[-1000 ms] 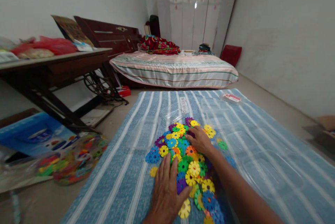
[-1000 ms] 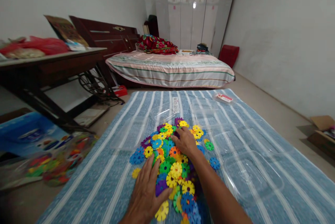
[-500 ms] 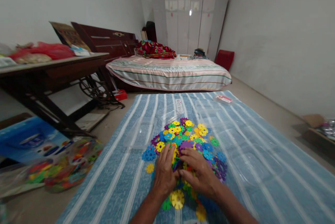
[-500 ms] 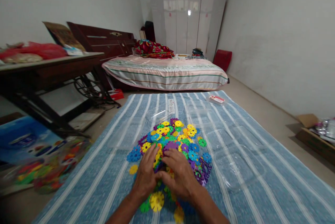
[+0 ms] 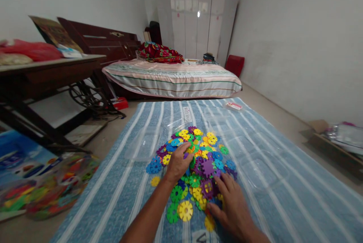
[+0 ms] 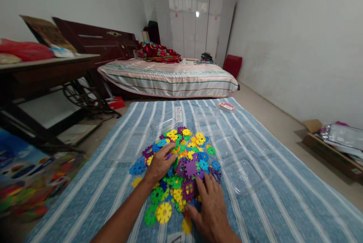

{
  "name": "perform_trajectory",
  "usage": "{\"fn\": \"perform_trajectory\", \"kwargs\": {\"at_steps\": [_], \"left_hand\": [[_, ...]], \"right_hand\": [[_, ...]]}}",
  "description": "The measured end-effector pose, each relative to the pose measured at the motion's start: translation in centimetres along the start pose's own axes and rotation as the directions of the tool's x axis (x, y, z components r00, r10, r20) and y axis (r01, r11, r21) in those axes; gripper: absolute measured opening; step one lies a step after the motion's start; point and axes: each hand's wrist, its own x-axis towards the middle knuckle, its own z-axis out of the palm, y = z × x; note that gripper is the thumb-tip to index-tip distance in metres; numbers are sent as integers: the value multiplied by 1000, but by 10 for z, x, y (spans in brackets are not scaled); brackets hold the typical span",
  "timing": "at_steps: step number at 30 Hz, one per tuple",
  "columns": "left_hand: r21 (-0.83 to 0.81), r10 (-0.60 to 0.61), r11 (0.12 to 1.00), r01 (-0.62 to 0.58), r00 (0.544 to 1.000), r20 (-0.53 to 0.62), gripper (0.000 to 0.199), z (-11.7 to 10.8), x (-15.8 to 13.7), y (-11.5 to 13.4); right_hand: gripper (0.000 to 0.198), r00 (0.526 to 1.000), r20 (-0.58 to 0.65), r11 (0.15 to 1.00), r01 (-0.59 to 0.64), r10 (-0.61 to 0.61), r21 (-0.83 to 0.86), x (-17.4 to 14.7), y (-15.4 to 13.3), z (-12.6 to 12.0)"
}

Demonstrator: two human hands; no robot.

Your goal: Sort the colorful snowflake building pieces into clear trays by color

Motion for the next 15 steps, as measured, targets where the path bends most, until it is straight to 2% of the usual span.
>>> {"fn": "perform_trajectory", "kwargs": {"at_steps": [4, 8, 11, 15], "left_hand": [[-47, -11, 999, 11, 1000, -17, 30, 2, -1, 10], [-26, -4, 1000, 2, 998, -63, 31, -7, -10, 6], [21, 10, 1000, -7, 989, -148, 29, -18, -17, -6], [105, 11, 994, 22, 953, -303, 24, -30, -27, -24]], "right_hand": [[72, 990, 107, 996, 90, -88, -11, 3, -14, 10], [65, 985, 98, 990, 144, -144, 14, 24, -28, 24], [64, 979, 79, 981, 183, -188, 70, 41, -33, 34], [66, 971, 63, 964, 221, -232, 149, 58, -34, 40]]}}
